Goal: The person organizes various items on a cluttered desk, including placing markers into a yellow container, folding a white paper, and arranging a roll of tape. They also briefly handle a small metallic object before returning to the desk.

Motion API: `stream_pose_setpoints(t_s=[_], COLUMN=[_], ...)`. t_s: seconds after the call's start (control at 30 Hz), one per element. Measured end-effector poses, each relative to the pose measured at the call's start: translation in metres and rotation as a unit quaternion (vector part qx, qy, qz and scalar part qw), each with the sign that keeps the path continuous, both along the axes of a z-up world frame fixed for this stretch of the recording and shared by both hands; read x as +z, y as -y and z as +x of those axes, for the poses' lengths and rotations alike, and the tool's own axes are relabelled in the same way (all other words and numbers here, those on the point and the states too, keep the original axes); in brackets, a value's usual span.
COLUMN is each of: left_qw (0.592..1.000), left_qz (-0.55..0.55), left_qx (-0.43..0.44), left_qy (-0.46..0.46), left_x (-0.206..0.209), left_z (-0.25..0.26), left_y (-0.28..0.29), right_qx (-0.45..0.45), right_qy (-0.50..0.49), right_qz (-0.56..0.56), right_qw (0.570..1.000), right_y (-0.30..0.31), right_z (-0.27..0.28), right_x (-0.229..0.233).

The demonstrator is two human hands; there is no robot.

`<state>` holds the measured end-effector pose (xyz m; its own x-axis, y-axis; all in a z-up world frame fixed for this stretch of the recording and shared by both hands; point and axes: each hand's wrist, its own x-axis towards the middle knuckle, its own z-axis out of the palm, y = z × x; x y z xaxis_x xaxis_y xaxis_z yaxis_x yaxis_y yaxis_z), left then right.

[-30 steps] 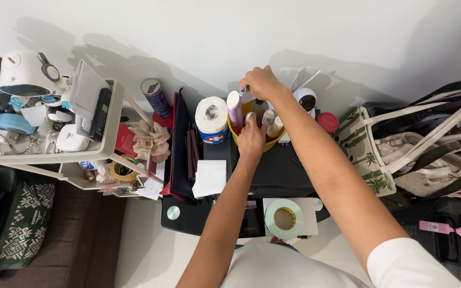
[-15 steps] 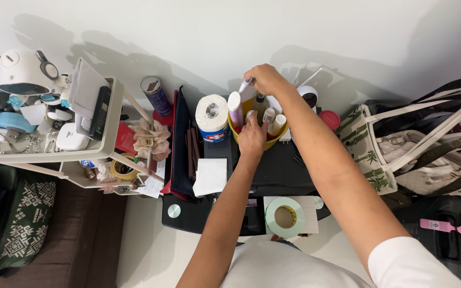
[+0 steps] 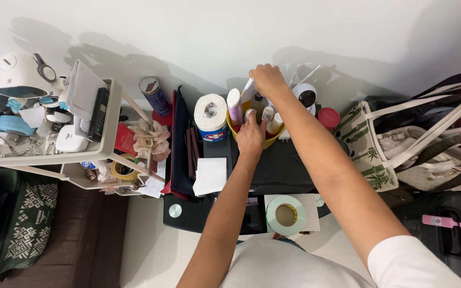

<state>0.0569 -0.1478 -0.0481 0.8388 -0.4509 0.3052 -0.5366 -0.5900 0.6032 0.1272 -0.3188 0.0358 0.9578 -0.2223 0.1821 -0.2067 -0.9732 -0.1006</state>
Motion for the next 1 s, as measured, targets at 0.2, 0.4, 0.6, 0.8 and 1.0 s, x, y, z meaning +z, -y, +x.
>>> stream_pose_setpoints(t_s=[0.2, 0.4, 0.6, 0.8, 1.0], left_qw=[1.0, 1.0, 1.0, 0.984, 0.935], left_qz=[0.006, -0.009, 0.009, -0.175, -0.199], left_qx=[-0.004, -0.001, -0.007, -0.032, -0.008], left_qy=[-0.021, 0.006, -0.015, 0.03, -0.293], left_x=[0.003, -0.001, -0.015, 0.003, 0.062], left_z=[-0.002, 0.001, 0.005, 0.009, 0.035], left_y=[-0.002, -0.002, 0.002, -0.005, -0.051], right_qx=[0.041, 0.008, 0.05, -0.024, -0.016], right_qy=[-0.065, -0.023, 0.297, 0.429, 0.4], right_qz=[-0.067, 0.074, -0.065, 0.181, 0.202], right_qw=[0.995, 0.997, 0.951, 0.885, 0.894], right_y=[-0.015, -0.024, -0.048, -0.091, -0.107], right_z=[-0.001, -0.011, -0.049, -0.127, -0.17], right_x=[0.002, -0.007, 0.0, -0.015, -0.041])
